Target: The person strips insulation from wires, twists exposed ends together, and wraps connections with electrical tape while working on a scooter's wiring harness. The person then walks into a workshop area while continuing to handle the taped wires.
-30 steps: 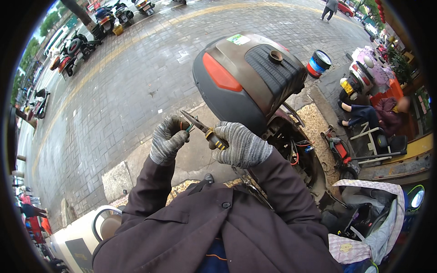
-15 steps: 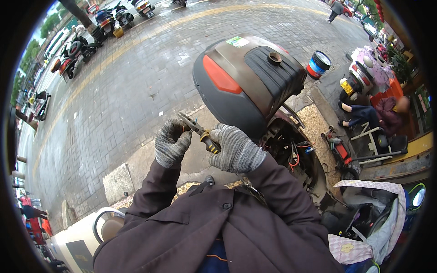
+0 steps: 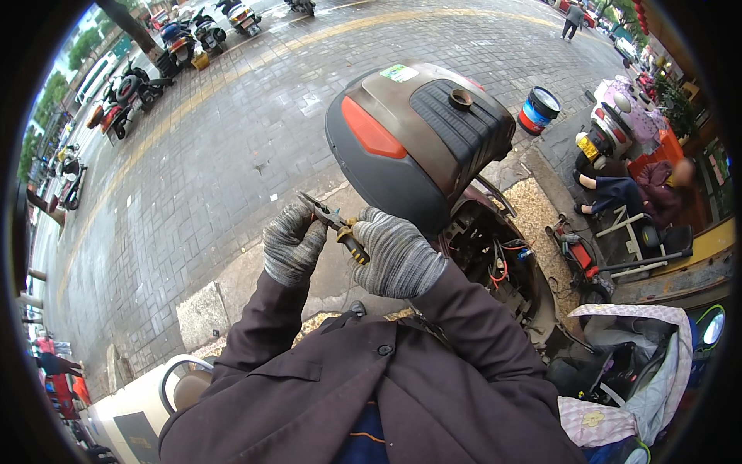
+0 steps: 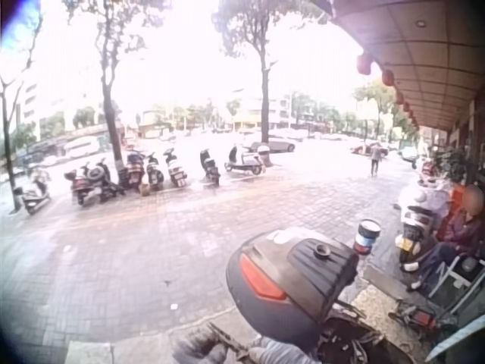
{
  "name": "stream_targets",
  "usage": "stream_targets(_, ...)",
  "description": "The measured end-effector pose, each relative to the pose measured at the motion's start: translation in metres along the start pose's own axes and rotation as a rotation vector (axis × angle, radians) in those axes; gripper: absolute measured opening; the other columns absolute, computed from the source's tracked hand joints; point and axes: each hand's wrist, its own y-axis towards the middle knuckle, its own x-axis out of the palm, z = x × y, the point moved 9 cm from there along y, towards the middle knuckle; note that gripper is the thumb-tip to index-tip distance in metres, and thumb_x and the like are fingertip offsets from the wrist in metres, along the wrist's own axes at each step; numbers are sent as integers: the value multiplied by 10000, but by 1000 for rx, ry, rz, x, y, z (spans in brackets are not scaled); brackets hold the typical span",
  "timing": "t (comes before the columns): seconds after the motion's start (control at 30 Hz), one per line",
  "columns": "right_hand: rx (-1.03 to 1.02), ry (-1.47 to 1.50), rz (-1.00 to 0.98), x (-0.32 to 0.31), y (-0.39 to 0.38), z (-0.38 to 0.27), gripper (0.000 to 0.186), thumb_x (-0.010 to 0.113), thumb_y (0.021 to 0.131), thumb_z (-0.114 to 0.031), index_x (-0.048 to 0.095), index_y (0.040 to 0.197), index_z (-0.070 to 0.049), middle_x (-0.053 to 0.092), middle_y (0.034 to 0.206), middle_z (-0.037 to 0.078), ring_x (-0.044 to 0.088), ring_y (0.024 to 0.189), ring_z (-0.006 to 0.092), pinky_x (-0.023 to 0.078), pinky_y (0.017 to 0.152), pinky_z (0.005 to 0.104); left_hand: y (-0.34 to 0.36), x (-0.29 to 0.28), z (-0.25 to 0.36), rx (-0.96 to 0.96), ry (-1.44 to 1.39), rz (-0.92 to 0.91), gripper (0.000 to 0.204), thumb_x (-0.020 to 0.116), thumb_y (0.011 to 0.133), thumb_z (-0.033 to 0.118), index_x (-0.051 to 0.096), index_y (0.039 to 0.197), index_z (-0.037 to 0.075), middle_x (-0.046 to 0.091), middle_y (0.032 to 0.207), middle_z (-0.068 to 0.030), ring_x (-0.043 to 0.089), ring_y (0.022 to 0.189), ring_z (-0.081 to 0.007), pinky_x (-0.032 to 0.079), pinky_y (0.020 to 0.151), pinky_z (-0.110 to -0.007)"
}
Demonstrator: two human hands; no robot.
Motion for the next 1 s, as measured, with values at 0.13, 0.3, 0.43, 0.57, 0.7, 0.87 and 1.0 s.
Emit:
stream_targets(0.13,18,-22,26,-2,-2,-4,278,661,707,-190,608,900,3,564,896,167,601,852,329,514,749,412,2,-3,9,63,41,25,107,660,770,58,699,867,30,616,709,-134,594,628,-280,470,595,-354)
stream_targets(0.3,10,-39,67,-3,-4,-6,271,659,713,-191,611,897,3,567,906,172,604,851,327,515,742,416,2,-2,14,132,127,5,101,650,768,48,694,858,32,616,700,-133,606,640,-285,473,590,-363)
stream_targets(0.43,34,-52,25,3,-4,-2,262,652,722,-184,610,900,4,569,895,174,610,837,332,514,725,421,2,2,9,89,165,-13,88,639,774,54,690,844,37,611,701,-140,608,630,-293,473,582,-379)
stream_targets(0.57,3,23,17,1,-3,-4,219,655,721,-167,617,837,16,587,781,193,616,752,349,499,671,425,-3,7,9,50,196,-80,94,616,799,69,686,848,31,600,675,-153,593,582,-290,460,543,-366)
stream_targets(0.7,125,591,-251,9,-9,10,206,678,710,-145,626,806,30,584,642,150,592,582,256,461,573,358,-9,9,1,-93,-61,-199,140,568,824,92,675,850,6,580,624,-82,535,548,-151,434,525,-299)
stream_targets(0.87,370,998,-547,31,-18,26,202,695,689,-127,665,833,12,612,712,54,587,609,131,474,557,267,-14,11,-10,-208,-266,-250,186,584,823,157,673,871,2,599,667,-16,510,589,-82,429,563,-246)
stream_targets(1.0,340,1448,-669,27,-21,20,296,707,690,-137,637,894,66,617,867,146,606,627,144,501,568,249,-16,14,-8,-147,-541,-372,239,643,829,220,656,857,-16,615,686,-52,523,570,-104,427,542,-256)
